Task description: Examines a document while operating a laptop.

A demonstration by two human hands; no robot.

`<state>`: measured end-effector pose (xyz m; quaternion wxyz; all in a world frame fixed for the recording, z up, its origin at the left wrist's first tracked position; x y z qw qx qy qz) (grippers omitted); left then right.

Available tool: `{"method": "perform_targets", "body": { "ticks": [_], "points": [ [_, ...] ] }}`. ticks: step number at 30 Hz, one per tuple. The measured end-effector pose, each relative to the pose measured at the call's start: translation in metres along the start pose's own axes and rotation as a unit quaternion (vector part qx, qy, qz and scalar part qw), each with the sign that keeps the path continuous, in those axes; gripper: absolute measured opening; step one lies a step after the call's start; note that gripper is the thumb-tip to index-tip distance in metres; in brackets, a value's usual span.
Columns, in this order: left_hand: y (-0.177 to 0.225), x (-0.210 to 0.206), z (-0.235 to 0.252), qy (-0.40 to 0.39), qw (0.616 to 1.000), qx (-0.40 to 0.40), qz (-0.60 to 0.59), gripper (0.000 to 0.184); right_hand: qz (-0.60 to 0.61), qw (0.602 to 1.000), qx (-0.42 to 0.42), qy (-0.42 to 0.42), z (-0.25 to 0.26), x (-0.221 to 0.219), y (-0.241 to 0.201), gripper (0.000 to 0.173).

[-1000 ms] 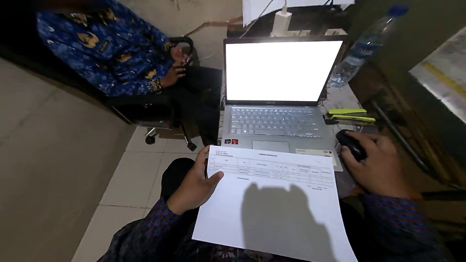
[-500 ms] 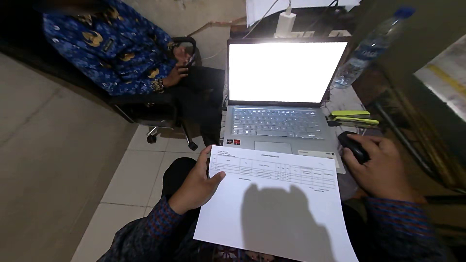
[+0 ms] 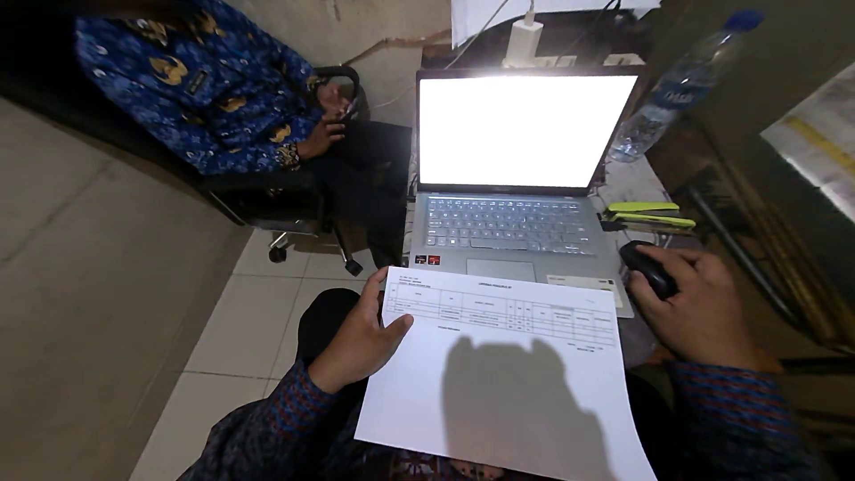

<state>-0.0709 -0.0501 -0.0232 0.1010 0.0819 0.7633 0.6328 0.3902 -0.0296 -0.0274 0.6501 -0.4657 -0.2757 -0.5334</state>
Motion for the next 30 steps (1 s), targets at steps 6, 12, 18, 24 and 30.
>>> {"method": "perform_targets", "body": {
  "ticks": [6, 12, 18, 24, 30],
  "points": [
    [0.002, -0.001, -0.001, 0.004, 1.0, 0.007, -0.007, 0.084, -0.001, 1.0, -0.002, 0.011, -0.001, 0.002, -0.002, 0.054],
    [0.008, -0.002, -0.003, 0.008, 1.0, 0.021, 0.013, 0.084, 0.007, 1.0, -0.001, -0.001, -0.001, 0.003, -0.003, 0.054],
    [0.02, 0.001, -0.009, -0.005, 0.999, 0.032, 0.012, 0.082, 0.001, 1.0, -0.001, -0.008, 0.0, 0.001, -0.003, 0.053],
    [0.022, 0.003, -0.009, -0.041, 0.997, 0.052, -0.044, 0.079, -0.008, 1.0, 0.001, -0.006, 0.001, 0.001, -0.002, 0.052],
    [0.02, 0.006, -0.008, -0.027, 0.994, 0.075, -0.08, 0.079, -0.005, 1.0, -0.001, -0.003, 0.001, 0.001, -0.003, 0.051]
  ]
}}
Point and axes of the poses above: each hand's wrist, its own z-axis towards the middle knuckle, its own x-axis out of the back of the hand, y = z × x, the point moved 2 cm from there along z, towards the middle knuckle, and after that the axes turned 4 degrees about -z, right-handed, at the moved point
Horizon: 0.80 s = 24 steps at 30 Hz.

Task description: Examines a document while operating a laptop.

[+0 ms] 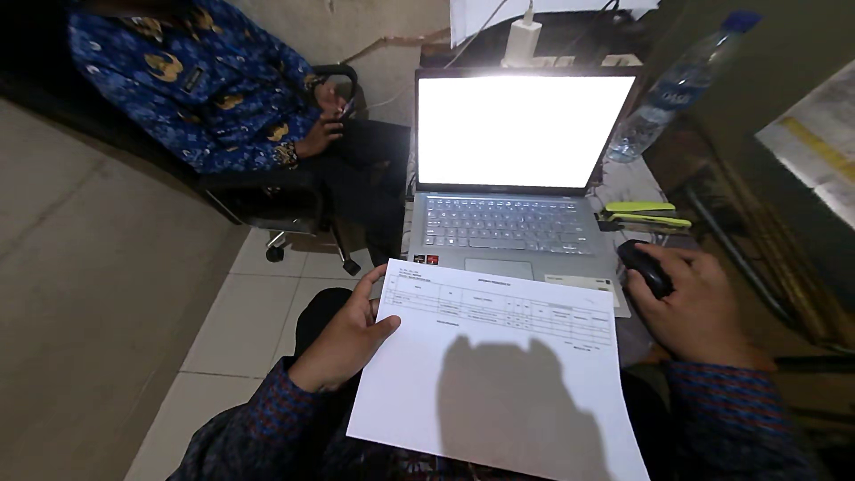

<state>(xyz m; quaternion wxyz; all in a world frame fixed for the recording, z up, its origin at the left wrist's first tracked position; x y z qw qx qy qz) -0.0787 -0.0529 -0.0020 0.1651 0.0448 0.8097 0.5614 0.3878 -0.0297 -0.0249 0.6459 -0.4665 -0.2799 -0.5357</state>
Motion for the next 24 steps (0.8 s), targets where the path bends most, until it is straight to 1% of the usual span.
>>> {"method": "perform_targets", "body": {
  "ticks": [8, 14, 19, 24],
  "points": [
    [0.003, 0.012, 0.001, -0.002, 0.999, -0.01, -0.047, 0.074, -0.003, 1.0, 0.001, 0.001, 0.001, -0.001, 0.003, 0.05],
    [-0.001, 0.022, 0.008, -0.005, 0.996, -0.041, -0.083, 0.072, -0.007, 1.0, -0.006, -0.005, 0.002, -0.002, 0.005, 0.048],
    [-0.006, 0.022, 0.014, -0.018, 0.99, -0.064, -0.125, 0.07, -0.013, 1.0, -0.003, -0.004, 0.002, -0.002, 0.003, 0.049],
    [-0.009, 0.019, 0.02, -0.024, 0.989, -0.067, -0.13, 0.07, -0.021, 1.0, -0.001, -0.001, 0.003, -0.001, 0.002, 0.049]
  ]
}}
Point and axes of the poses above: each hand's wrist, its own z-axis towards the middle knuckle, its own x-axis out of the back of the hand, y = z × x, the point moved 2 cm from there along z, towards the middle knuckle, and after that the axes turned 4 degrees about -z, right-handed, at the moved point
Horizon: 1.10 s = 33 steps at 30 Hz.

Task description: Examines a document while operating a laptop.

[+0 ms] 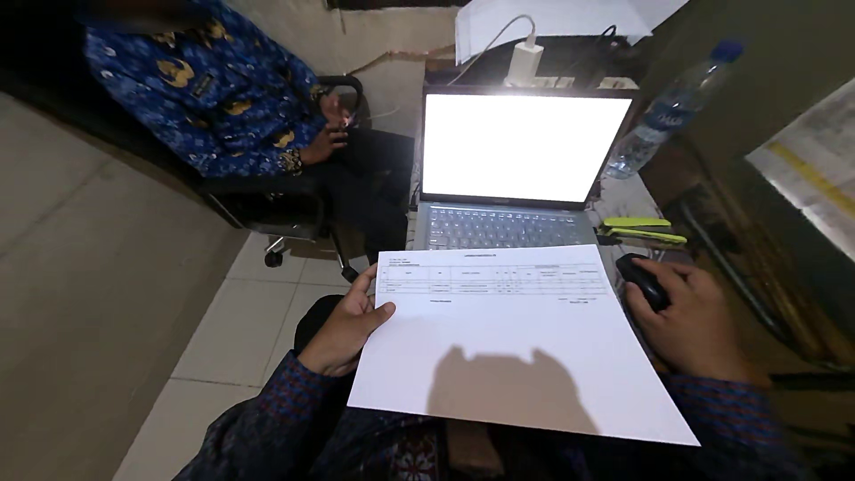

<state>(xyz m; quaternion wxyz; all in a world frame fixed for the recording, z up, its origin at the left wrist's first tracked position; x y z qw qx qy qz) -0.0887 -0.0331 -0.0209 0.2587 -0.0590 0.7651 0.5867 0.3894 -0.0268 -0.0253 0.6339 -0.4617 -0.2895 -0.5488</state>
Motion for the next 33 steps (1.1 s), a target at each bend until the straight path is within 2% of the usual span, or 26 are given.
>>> {"method": "perform_targets", "body": {
  "ticks": [18, 33],
  "points": [
    [-0.0006, 0.0004, 0.0038, 0.019, 0.999, -0.017, 0.021, 0.07, 0.004, 1.0, 0.002, 0.006, -0.002, -0.0023, 0.0023, 0.049],
    [-0.0012, 0.004, 0.0031, 0.017, 1.0, -0.003, 0.025, 0.063, 0.01, 1.0, 0.014, 0.012, -0.003, -0.0008, -0.001, 0.048]
  ]
}}
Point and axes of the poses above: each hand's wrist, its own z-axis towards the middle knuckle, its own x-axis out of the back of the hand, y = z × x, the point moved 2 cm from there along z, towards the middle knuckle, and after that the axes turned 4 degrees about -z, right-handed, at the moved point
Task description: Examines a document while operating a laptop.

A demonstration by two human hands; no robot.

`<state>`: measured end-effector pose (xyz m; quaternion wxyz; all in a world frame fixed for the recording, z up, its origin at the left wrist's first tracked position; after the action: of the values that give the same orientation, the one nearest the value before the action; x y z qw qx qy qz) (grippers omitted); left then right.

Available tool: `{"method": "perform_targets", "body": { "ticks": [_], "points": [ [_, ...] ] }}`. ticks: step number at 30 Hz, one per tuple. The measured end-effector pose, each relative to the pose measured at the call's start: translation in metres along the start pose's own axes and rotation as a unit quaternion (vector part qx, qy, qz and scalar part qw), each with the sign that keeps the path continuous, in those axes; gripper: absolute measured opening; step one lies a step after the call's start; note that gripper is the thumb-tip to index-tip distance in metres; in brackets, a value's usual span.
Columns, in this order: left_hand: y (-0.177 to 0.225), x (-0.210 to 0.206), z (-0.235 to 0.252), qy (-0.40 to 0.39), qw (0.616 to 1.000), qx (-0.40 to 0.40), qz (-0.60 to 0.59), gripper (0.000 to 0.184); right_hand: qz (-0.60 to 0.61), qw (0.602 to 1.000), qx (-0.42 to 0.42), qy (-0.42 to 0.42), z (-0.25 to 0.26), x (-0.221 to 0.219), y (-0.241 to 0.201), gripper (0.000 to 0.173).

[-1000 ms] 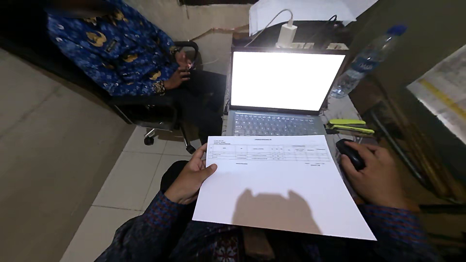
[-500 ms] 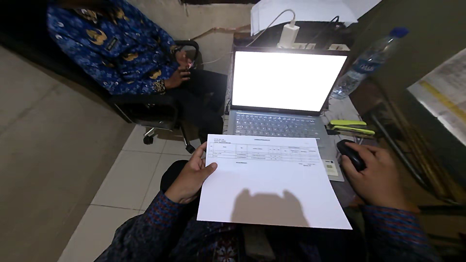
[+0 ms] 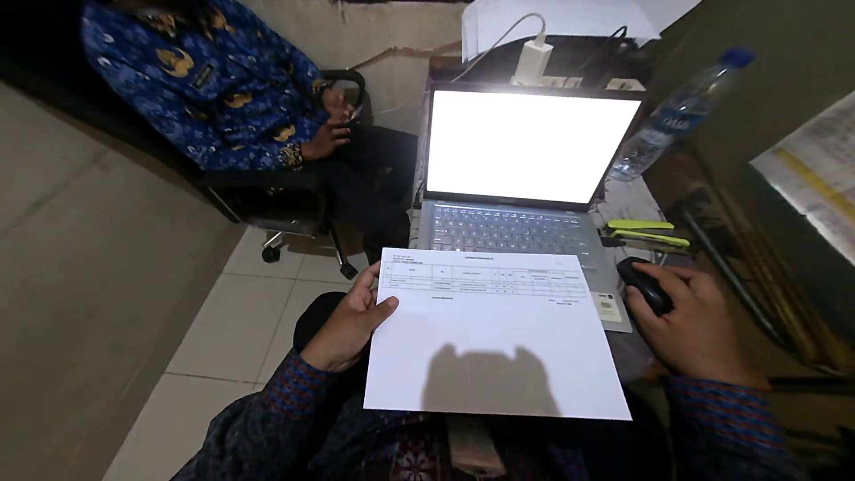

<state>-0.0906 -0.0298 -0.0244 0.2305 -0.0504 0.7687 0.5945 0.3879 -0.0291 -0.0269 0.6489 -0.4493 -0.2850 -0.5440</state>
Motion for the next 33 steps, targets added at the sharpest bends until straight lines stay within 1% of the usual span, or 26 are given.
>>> {"method": "perform_targets", "body": {
  "ticks": [3, 7, 19, 29, 33],
  "points": [
    [-0.003, 0.001, 0.0, -0.008, 1.0, -0.001, -0.013, 0.063, 0.002, 1.0, 0.002, 0.003, 0.0, 0.0, 0.001, 0.047],
    [-0.002, -0.001, -0.001, -0.014, 1.0, 0.0, -0.013, 0.067, 0.0, 1.0, -0.001, 0.0, 0.001, 0.0, 0.0, 0.047],
    [-0.006, -0.002, 0.0, -0.023, 1.0, -0.015, -0.01, 0.067, -0.003, 1.0, -0.006, -0.004, 0.0, -0.002, 0.004, 0.049],
    [-0.014, 0.0, -0.005, 0.01, 0.999, 0.027, 0.021, 0.07, -0.011, 1.0, -0.024, -0.002, 0.001, 0.0, 0.002, 0.052],
    [-0.016, 0.001, -0.008, 0.004, 0.999, 0.029, 0.023, 0.073, -0.022, 0.999, -0.039, 0.001, 0.0, 0.001, 0.002, 0.053]
  ]
}}
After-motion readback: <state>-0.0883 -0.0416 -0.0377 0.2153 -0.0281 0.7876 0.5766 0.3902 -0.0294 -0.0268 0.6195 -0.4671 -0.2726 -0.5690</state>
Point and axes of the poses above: each hand's wrist, its own z-axis towards the middle knuckle, its own x-axis out of the back of the hand, y = z × x, the point moved 2 cm from there along z, towards the middle knuckle, and after that the axes turned 4 degrees about -z, right-handed, at the moved point
